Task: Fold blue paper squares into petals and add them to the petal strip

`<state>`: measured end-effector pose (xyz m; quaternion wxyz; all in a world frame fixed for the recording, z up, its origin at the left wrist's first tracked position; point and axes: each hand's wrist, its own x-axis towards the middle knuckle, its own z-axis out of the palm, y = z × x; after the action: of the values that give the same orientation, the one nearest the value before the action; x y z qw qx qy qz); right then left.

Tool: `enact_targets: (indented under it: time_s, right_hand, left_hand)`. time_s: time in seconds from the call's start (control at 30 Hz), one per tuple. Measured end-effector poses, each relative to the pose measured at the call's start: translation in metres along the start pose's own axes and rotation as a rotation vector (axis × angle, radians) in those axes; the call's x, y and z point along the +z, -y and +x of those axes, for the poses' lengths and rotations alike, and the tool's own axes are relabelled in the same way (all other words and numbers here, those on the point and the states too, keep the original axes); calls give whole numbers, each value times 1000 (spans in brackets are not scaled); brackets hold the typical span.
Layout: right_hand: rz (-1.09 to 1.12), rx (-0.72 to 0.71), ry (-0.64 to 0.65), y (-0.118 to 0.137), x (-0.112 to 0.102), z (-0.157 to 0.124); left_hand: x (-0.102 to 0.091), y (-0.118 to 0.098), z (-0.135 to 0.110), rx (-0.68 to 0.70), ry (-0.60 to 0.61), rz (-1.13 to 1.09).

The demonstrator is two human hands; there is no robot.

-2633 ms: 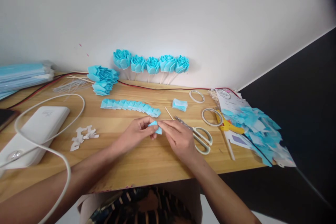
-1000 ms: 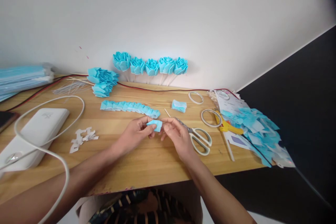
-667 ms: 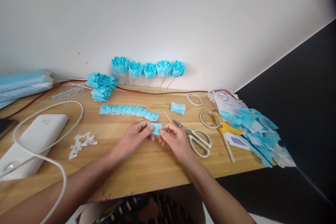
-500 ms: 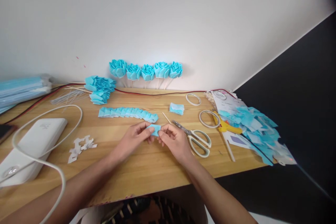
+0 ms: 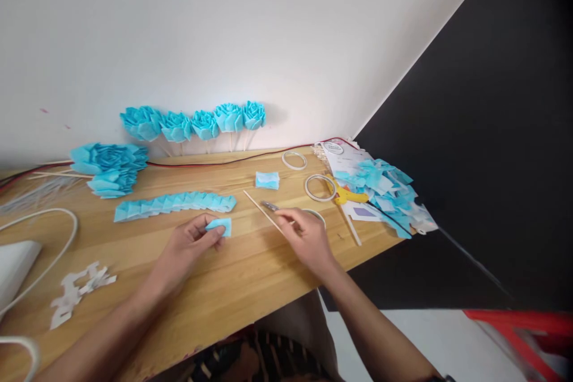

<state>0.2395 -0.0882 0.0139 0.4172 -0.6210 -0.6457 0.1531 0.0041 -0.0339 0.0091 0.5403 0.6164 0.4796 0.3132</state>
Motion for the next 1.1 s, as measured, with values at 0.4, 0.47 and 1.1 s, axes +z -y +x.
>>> enact_targets:
  time_s: [0.4,0.47,1.1]
  right_hand:
    - [-326,-113,82,-32,-9,15]
    - [-357,-107,83,-31,-5,17]
    - [-100,64,-52,-31,2,20]
  left_hand:
    - [1,0,-1,2,32,-16]
    - [1,0,-1,-9,34,-20]
    - [5,-9,-4,-72,72,-96]
